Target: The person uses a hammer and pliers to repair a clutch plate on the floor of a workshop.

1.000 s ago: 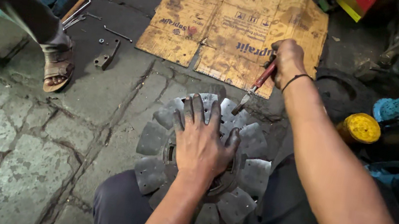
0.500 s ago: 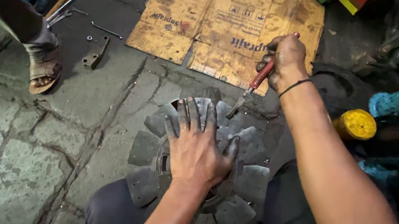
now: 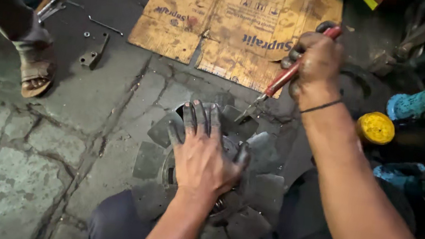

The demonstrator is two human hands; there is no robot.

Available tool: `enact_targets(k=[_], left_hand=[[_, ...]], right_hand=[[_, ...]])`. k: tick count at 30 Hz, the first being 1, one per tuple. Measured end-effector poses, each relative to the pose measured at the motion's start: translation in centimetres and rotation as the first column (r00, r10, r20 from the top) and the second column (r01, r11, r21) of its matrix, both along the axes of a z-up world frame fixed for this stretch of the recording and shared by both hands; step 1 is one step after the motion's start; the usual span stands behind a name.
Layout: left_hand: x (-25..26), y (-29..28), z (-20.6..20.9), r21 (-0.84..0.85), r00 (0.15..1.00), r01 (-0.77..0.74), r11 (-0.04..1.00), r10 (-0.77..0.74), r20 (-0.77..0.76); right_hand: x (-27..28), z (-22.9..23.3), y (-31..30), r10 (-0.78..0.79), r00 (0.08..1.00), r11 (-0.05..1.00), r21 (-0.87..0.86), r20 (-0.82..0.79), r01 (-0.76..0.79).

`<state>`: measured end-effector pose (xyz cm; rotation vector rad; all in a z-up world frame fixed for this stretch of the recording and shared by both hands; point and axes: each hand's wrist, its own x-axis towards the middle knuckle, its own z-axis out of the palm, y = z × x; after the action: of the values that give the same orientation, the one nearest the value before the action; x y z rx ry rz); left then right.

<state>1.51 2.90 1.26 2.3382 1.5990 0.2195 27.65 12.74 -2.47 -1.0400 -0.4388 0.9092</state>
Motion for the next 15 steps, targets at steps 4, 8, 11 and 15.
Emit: enact_targets(k=[4, 8, 11, 15], left_hand=[[0.1, -0.2, 0.4, 0.044, 0.998, -0.035, 0.998, 0.033, 0.047], [0.1, -1.3, -0.5, 0.105, 0.995, -0.082, 0.991, 0.075, 0.063], [0.1, -1.5, -0.1, 0.066, 0.994, -0.093, 0.993, 0.089, 0.061], [0.2, -1.9, 0.3, 0.034, 0.992, -0.120, 0.992, 0.119, 0.033]], right_hand=[[-0.4, 0.7, -0.5, -0.083, 0.991, 0.982, -0.181, -0.110, 0.062], [1.7, -0.9, -1.7, -0.013, 0.965, 0.957, -0.282, -0.262, -0.064], [4.9, -2.7, -1.7, -0.060, 0.935, 0.981, -0.196, -0.349, -0.010], [9.3, -4.1, -2.8, -0.177, 0.965, 0.970, -0.202, -0.193, 0.137]])
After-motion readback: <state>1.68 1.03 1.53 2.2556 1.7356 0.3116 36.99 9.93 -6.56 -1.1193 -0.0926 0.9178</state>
